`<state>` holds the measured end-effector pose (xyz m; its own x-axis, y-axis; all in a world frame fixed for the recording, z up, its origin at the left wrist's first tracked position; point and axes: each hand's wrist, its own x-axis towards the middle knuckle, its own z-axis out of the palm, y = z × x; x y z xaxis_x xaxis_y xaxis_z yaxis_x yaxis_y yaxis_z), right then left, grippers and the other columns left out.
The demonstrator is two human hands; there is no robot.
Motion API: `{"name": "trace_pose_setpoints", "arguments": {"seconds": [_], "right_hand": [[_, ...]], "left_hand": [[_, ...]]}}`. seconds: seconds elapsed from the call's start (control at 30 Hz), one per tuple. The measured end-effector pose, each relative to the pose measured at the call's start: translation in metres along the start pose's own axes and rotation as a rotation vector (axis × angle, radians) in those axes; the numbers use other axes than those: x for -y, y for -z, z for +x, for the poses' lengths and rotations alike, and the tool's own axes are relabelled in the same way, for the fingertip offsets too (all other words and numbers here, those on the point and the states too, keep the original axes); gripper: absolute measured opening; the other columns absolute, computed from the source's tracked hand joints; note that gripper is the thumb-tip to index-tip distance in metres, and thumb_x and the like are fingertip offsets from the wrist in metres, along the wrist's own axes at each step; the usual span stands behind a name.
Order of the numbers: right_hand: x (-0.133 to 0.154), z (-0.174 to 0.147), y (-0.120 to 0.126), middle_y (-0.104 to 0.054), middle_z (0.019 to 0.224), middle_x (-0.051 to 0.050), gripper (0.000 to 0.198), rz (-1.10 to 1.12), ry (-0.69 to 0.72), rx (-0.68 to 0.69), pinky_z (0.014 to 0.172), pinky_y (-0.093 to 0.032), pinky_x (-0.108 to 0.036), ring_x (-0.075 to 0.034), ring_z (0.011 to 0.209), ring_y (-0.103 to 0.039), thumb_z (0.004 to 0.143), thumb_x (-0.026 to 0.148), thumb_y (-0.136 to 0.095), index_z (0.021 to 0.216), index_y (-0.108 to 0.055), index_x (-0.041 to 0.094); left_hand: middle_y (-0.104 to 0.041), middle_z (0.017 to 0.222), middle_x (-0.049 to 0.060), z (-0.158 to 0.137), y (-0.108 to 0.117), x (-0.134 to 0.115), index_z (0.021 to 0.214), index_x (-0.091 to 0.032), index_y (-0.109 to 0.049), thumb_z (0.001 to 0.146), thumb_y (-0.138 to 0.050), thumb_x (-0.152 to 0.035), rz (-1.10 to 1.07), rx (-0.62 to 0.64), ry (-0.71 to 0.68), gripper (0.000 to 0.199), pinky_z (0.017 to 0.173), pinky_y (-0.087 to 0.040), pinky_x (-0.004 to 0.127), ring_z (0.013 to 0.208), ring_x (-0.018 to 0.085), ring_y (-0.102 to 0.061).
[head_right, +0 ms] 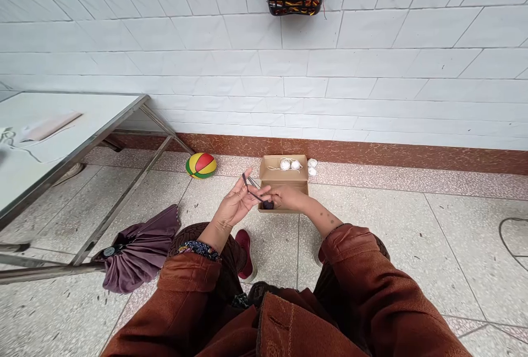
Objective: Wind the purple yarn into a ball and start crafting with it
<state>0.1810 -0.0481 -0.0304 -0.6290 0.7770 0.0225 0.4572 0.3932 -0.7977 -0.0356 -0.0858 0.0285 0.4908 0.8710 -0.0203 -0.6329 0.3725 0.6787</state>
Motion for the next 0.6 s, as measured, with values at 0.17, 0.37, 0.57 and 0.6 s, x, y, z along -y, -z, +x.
{"name": "trace_pose_setpoints", "arguments": {"seconds": [0.17, 0.37, 0.57, 0.6], "right_hand": [[0.015, -0.004, 0.001, -0.069, 0.075, -0.001, 0.026, -0.011, -0.013, 0.083, 0.064, -0.042, -0.024, -0.014, 0.066, -0.06, 0.099, 0.033, -0.054, 0.089, -0.073, 0.019], [0.044, -0.013, 0.012, -0.068, 0.076, 0.0, 0.033, 0.06, 0.129, 0.176, 0.065, -0.043, -0.023, -0.013, 0.068, -0.06, 0.101, 0.043, -0.052, 0.09, -0.071, 0.019], [0.057, -0.017, 0.012, -0.071, 0.084, -0.002, 0.03, -0.005, 0.243, 0.239, 0.071, -0.044, -0.025, -0.015, 0.076, -0.064, 0.102, 0.037, -0.052, 0.091, -0.072, 0.018], [0.058, -0.018, 0.013, -0.071, 0.085, -0.003, 0.029, -0.002, 0.26, 0.222, 0.072, -0.045, -0.025, -0.015, 0.077, -0.064, 0.102, 0.036, -0.052, 0.092, -0.072, 0.018]], "left_hand": [[-0.077, 0.099, 0.003, 0.003, 0.006, -0.005, 0.155, -0.033, -0.032, 0.09, -0.07, -0.026, -0.027, -0.109, -0.117, 0.075, 0.113, -0.034, 0.06, 0.133, 0.033, -0.057], [-0.077, 0.104, 0.007, 0.006, 0.011, -0.001, 0.154, -0.028, -0.033, 0.088, -0.073, -0.03, 0.096, -0.168, -0.11, 0.077, 0.112, -0.036, 0.054, 0.129, 0.03, -0.061], [-0.076, 0.102, 0.007, 0.008, 0.011, 0.01, 0.155, -0.027, -0.033, 0.088, -0.073, -0.037, 0.193, -0.18, -0.049, 0.079, 0.103, -0.044, 0.048, 0.117, 0.028, -0.065], [-0.076, 0.102, 0.007, 0.009, 0.012, 0.012, 0.155, -0.026, -0.033, 0.088, -0.073, -0.038, 0.229, -0.178, -0.036, 0.079, 0.101, -0.044, 0.045, 0.113, 0.027, -0.066]]}}
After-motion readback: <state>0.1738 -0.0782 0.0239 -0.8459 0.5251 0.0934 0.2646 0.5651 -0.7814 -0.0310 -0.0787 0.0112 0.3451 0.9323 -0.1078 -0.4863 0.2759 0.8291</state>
